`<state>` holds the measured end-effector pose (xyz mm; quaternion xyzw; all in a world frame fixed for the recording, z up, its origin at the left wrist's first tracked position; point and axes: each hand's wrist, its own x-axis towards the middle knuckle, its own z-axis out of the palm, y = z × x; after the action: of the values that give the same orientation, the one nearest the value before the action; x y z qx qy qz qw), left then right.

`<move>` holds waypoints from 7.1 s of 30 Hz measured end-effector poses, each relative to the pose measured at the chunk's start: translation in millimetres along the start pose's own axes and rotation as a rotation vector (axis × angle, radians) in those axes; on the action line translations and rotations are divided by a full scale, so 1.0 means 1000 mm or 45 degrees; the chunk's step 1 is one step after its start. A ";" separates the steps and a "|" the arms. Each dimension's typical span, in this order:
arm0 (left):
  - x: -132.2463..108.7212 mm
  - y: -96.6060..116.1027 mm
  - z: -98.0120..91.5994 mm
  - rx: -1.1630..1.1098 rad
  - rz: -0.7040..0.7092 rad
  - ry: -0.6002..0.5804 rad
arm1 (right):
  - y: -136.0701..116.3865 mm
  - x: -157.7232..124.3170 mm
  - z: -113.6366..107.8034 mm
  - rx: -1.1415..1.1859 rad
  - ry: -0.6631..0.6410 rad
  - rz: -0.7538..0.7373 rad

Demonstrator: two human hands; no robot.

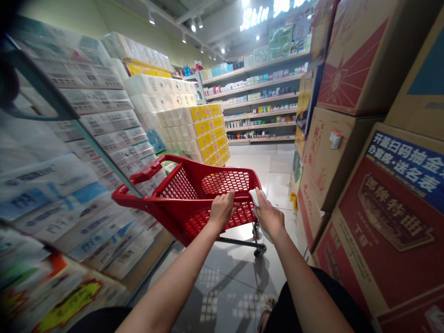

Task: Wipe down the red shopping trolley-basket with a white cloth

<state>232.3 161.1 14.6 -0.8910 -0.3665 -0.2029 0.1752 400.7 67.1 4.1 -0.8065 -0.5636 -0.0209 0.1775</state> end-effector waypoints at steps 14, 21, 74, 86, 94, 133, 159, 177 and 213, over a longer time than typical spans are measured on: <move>0.005 0.005 -0.010 -0.037 -0.002 -0.038 | -0.034 -0.006 0.007 0.047 0.017 -0.189; -0.014 -0.030 -0.027 0.052 -0.084 0.033 | 0.012 0.018 0.007 0.144 -0.029 0.108; -0.015 -0.021 -0.016 0.035 -0.097 0.042 | -0.038 0.000 0.006 0.205 -0.011 -0.123; -0.014 -0.025 -0.017 0.037 -0.078 0.015 | -0.002 0.014 0.005 0.144 0.039 0.083; -0.015 -0.021 -0.018 0.029 -0.108 0.009 | -0.019 0.006 0.005 0.127 0.025 0.050; -0.023 -0.045 -0.054 0.105 -0.093 0.072 | -0.018 0.015 0.010 0.230 0.001 -0.007; -0.030 -0.056 -0.050 0.098 -0.128 0.029 | -0.019 0.027 -0.003 0.258 -0.048 0.112; -0.044 -0.088 -0.056 0.055 -0.120 0.018 | -0.087 0.001 -0.001 0.273 -0.060 -0.240; -0.046 -0.091 -0.057 0.023 -0.114 0.005 | -0.038 0.007 0.006 0.239 0.037 0.016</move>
<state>123.3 169.6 55.7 -0.8715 -0.4076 -0.2091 0.1749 367.1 86.9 10.6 -0.7894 -0.5554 0.0215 0.2606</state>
